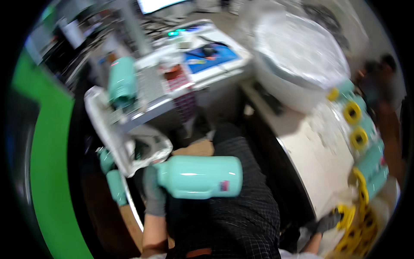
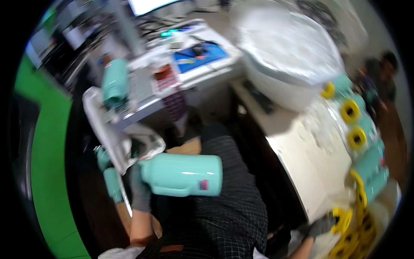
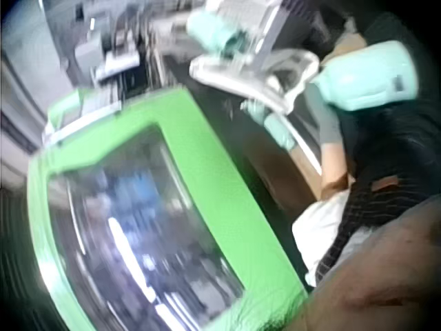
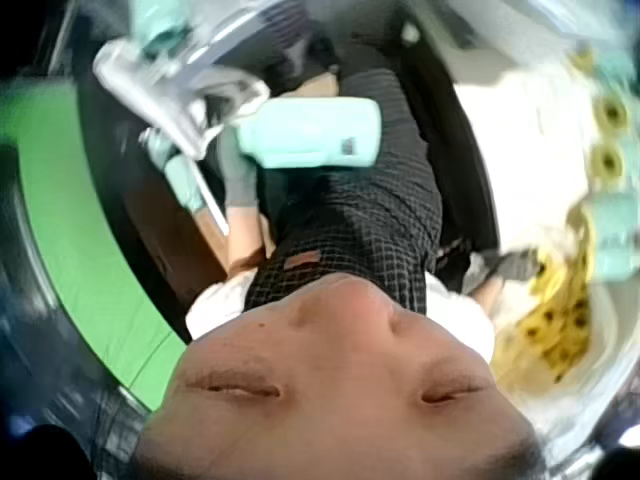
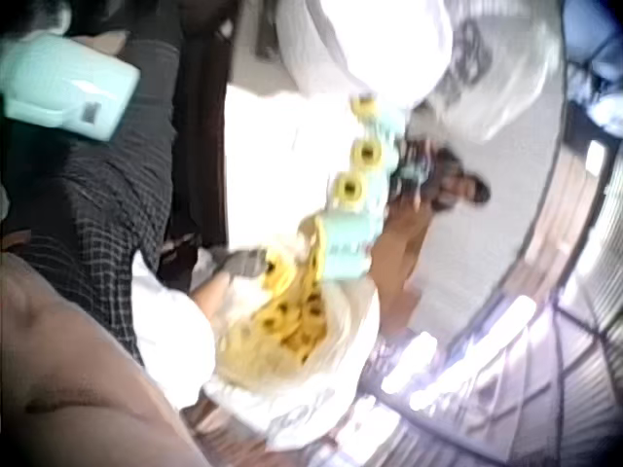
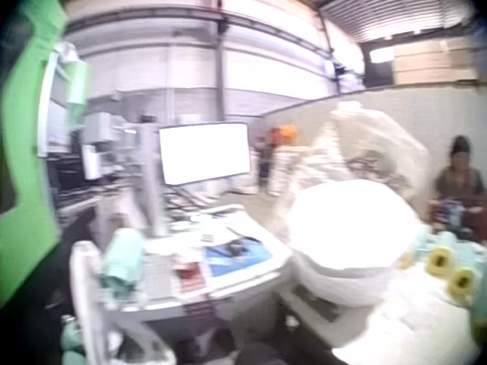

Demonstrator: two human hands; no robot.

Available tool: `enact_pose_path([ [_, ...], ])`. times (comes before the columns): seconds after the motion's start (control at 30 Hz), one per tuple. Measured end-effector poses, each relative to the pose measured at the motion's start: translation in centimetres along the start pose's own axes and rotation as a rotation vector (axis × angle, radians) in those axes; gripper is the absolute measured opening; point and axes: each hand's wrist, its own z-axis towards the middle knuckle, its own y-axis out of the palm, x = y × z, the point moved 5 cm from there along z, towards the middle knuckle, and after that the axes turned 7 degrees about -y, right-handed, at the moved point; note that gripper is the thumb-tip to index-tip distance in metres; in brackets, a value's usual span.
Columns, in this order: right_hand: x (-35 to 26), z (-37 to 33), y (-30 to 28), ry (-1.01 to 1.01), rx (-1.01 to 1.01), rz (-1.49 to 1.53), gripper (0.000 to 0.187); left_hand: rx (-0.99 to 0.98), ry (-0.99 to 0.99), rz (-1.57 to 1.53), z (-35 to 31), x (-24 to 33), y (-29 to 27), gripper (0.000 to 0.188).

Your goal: The person assembles teal-colored kettles by attaching yellow lids and applying red labels. They pick up a kettle body, screw on a lid, and then apply a label to the side before placing the finished unit on a nearby table.

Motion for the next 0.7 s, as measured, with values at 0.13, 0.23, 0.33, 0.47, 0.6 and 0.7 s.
enact_pose_path([
  [0.13, -9.6, 4.3, -9.3, -0.240, 0.196, 0.052, 0.040, -0.059, -0.169, -0.102, -0.4, -2.2, 1.9, 0.051],
  [0.23, -18.3, 6.5, -13.5, -0.444, 0.285, 0.615, 0.045, 0.015, -0.166, -0.100, -2.0, -2.7, 1.3, 0.055],
  [0.33, -30.3, 4.9, -14.7, -0.183, -0.147, 1.974, 0.042, 0.094, -0.172, -0.118, -2.8, -3.4, 0.3, 0.053],
  [0.47, -43.8, -3.0, -5.6, -0.314, -0.966, 1.813, 0.037, 0.168, -0.169, -0.138, -3.2, -3.8, 0.5, 0.051],
  [0.6, -45.9, -5.1, -16.0, -0.732, -0.005, 1.261, 0.036, 0.247, -0.183, 0.045, -3.9, -6.5, -2.8, 0.052],
  [0.7, -45.3, -8.2, -17.9, -1.102, -0.102, 1.264, 0.057, 0.362, -0.368, 0.074, -5.3, -4.5, -0.8, 0.050],
])
